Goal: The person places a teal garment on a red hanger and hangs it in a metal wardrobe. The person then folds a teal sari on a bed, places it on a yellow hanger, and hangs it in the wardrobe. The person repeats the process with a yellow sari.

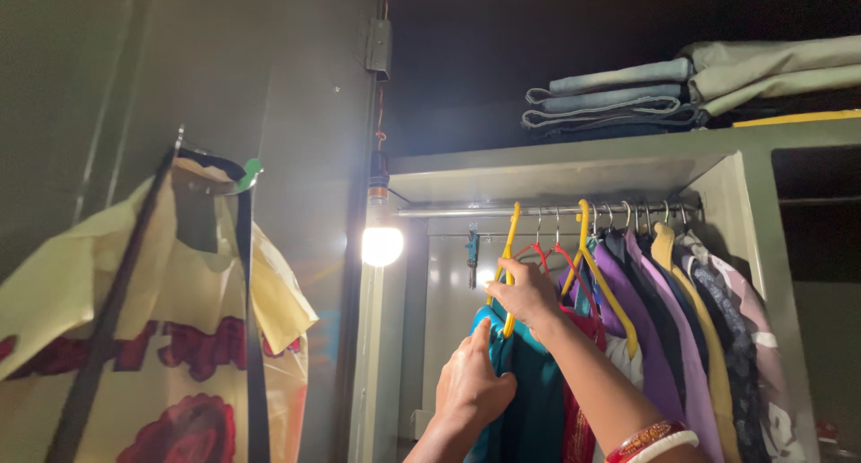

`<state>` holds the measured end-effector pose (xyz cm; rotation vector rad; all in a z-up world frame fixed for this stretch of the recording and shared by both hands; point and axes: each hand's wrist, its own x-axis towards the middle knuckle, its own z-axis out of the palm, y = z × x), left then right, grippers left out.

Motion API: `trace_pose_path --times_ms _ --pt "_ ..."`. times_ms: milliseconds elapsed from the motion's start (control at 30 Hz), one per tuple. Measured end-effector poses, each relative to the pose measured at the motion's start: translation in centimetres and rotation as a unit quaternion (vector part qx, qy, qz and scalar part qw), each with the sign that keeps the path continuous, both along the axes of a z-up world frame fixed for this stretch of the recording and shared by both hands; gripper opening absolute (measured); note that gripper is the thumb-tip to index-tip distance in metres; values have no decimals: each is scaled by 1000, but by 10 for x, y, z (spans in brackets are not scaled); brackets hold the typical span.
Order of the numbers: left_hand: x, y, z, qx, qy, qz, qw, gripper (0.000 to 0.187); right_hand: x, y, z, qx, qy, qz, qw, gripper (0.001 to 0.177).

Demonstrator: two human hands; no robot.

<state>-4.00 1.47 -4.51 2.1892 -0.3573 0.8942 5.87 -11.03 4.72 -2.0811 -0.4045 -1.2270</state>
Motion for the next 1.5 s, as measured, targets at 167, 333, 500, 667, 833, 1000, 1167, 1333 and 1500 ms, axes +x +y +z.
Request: trace_pose_path --times_ms 167,333,500,667,833,1000,1167,1333,1500 --pt "-17 15 1 -20 -10 -26 999 84 -41 12 -11 61 -2 131 990 62" --pt "-22 20 3 -136 -48 -89 985 60 -75 12 -26 106 34 217 970 63" --pt "-47 17 9 -228 -21 -143 963 60 -100 12 -45 145 63 213 964 66" --pt "-83 18 8 -208 -54 -157 964 67 -134 17 -61 161 87 182 966 62" --pt "-119 23 1 -203 -52 -200 957 70 -175 23 -77 174 102 251 947 56" --pt "-149 20 -10 -194 -67 -212 956 71 -220 22 -94 193 113 312 923 51" --pt "-178 21 -23 -199 -59 -243 948 70 -251 11 -108 197 143 312 918 51" --pt "-218 28 -27 -239 -29 -281 929 67 -290 8 -119 181 129 263 939 54" --pt "-267 41 -34 -274 18 -304 912 68 -347 15 -126 197 127 271 934 52"
